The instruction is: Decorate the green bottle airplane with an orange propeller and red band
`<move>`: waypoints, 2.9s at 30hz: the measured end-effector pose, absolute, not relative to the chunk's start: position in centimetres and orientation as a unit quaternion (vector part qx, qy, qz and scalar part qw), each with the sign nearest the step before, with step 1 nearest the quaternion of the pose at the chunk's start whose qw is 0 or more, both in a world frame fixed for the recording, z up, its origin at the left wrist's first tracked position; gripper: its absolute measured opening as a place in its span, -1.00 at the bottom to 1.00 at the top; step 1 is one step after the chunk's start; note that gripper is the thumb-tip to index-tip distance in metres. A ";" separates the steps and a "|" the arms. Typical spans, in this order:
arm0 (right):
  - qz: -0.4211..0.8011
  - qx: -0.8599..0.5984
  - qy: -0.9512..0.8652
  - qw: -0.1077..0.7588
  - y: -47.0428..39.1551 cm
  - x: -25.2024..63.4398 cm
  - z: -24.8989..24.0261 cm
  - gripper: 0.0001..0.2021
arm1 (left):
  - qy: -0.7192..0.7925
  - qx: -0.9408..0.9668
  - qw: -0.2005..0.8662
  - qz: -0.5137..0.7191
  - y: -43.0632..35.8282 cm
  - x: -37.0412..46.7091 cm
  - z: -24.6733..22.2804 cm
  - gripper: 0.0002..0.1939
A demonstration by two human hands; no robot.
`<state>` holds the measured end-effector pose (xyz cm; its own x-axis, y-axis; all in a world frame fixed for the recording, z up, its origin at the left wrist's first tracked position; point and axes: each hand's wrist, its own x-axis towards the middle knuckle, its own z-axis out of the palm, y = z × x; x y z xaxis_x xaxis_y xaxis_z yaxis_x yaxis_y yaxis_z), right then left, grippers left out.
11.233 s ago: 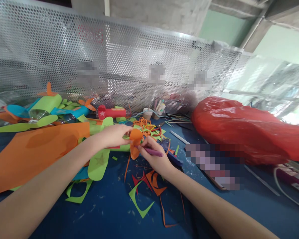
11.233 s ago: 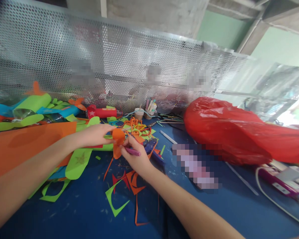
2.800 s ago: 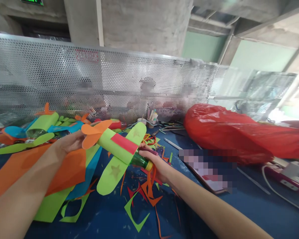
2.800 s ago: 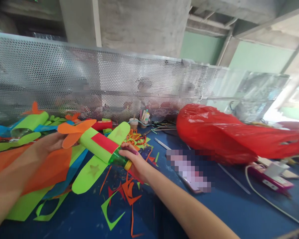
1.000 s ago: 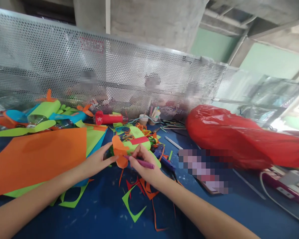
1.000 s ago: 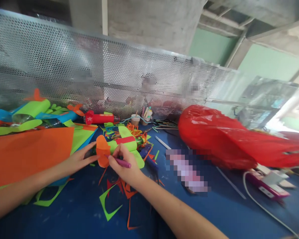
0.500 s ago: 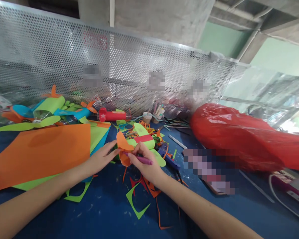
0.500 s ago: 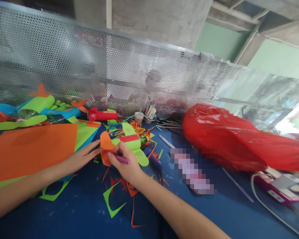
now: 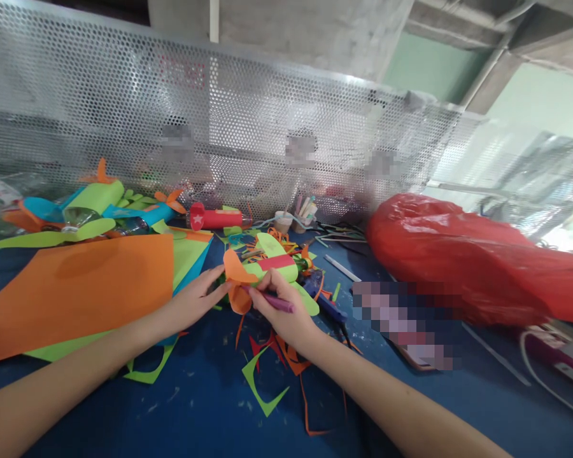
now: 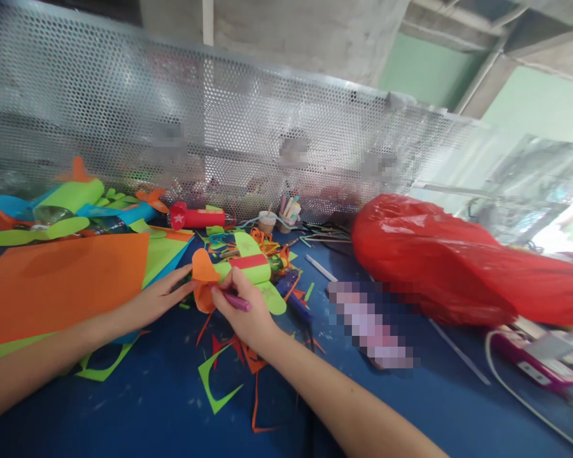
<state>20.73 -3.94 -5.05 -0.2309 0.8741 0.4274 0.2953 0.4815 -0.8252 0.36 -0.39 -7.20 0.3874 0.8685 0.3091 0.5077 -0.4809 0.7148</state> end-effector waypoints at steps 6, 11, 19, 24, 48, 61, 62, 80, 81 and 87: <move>0.289 -0.419 -0.718 0.475 -3.7 21.1 -4.9 -0.75 | 0.439 0.789 0.264 0.340 -0.2 0.4 -7.2 -0.41; 0.291 -0.425 -0.716 0.471 -3.8 21.1 -4.7 -0.75 | 0.447 0.784 0.266 0.337 -0.1 0.3 -7.4 -0.40; 0.263 -0.415 -0.752 0.439 -4.1 20.8 -5.0 -0.80 | 0.454 0.783 0.256 0.340 -0.3 0.2 -7.5 -0.42; 0.231 -0.405 -0.779 0.420 -4.2 20.4 -5.2 -0.81 | 0.459 0.782 0.252 0.337 -0.2 0.2 -7.5 -0.40; 0.284 -0.399 -0.740 0.461 -3.7 20.5 -4.9 -0.79 | 0.439 0.791 0.256 0.341 -0.3 0.4 -7.1 -0.42; 0.270 -0.407 -0.740 0.463 -3.8 20.9 -4.8 -0.78 | 0.438 0.794 0.253 0.338 -0.2 0.3 -7.3 -0.42; 0.268 -0.409 -0.740 0.462 -3.8 20.9 -4.8 -0.79 | 0.439 0.793 0.252 0.338 -0.2 0.3 -7.4 -0.42; 0.223 -0.422 -0.768 0.427 -4.0 21.0 -4.8 -0.83 | 0.462 0.782 0.249 0.337 -0.5 0.5 -7.0 -0.38; 0.225 -0.420 -0.768 0.428 -4.0 20.9 -4.8 -0.83 | 0.462 0.780 0.252 0.338 -0.5 0.5 -7.0 -0.38; 0.237 -0.404 -0.771 0.432 -4.0 20.8 -4.9 -0.81 | 0.437 0.789 0.261 0.344 -0.5 0.5 -6.8 -0.42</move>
<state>20.78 -3.96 -4.87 -0.3009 0.8274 0.4742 0.4172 0.5614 -0.7147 0.54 -0.49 -6.80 0.3817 0.8692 0.3143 0.5108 -0.4818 0.7120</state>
